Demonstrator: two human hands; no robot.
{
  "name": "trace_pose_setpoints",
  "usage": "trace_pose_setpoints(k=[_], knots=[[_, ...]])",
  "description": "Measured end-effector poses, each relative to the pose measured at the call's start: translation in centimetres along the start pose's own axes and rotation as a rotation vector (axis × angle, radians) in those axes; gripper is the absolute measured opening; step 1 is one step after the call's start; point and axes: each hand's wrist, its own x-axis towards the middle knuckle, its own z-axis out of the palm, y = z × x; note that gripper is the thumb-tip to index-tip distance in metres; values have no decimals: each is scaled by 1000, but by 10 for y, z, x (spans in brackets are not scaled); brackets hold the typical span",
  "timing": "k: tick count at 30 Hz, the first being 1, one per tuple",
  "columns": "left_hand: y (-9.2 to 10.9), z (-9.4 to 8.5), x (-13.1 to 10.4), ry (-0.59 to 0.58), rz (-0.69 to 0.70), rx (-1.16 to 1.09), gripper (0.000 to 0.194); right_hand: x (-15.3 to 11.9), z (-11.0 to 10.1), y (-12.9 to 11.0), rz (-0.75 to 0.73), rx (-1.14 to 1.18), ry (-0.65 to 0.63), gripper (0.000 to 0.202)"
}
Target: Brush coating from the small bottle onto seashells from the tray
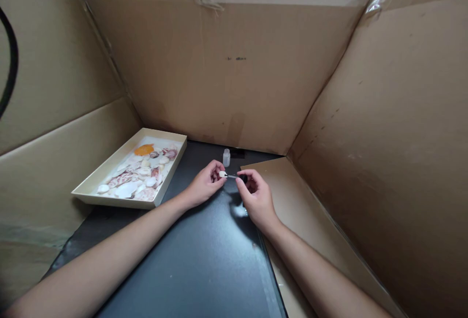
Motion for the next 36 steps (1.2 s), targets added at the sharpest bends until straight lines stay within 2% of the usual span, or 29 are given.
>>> trace_pose_setpoints(k=[2, 5, 10, 14, 19, 23, 27, 32, 36], knots=[[0, 0, 0, -2, 8, 3, 16, 0, 0, 0, 6, -14, -10, 25], [1, 0, 0, -5, 6, 13, 15, 0, 0, 0, 5, -19, 41, 25], [2, 0, -1, -14, 0, -15, 16, -1, 0, -1, -5, -5, -32, 25], [3, 1, -1, -22, -8, -23, 15, 0, 0, 0, 3, -14, 29, 25], [1, 0, -1, -15, 7, 12, 15, -1, 1, -1, -15, -8, -31, 25], [-1, 0, -1, -19, 24, 12, 14, -1, 1, -3, 0, -17, 10, 26], [2, 0, -1, -32, 15, -11, 16, -2, 1, -4, -27, -32, -62, 27], [4, -1, -2, -48, 5, -8, 15, -1, 1, -3, -7, -41, -16, 28], [3, -1, -2, -47, 15, -6, 15, -1, 1, -3, -36, -51, -77, 28]])
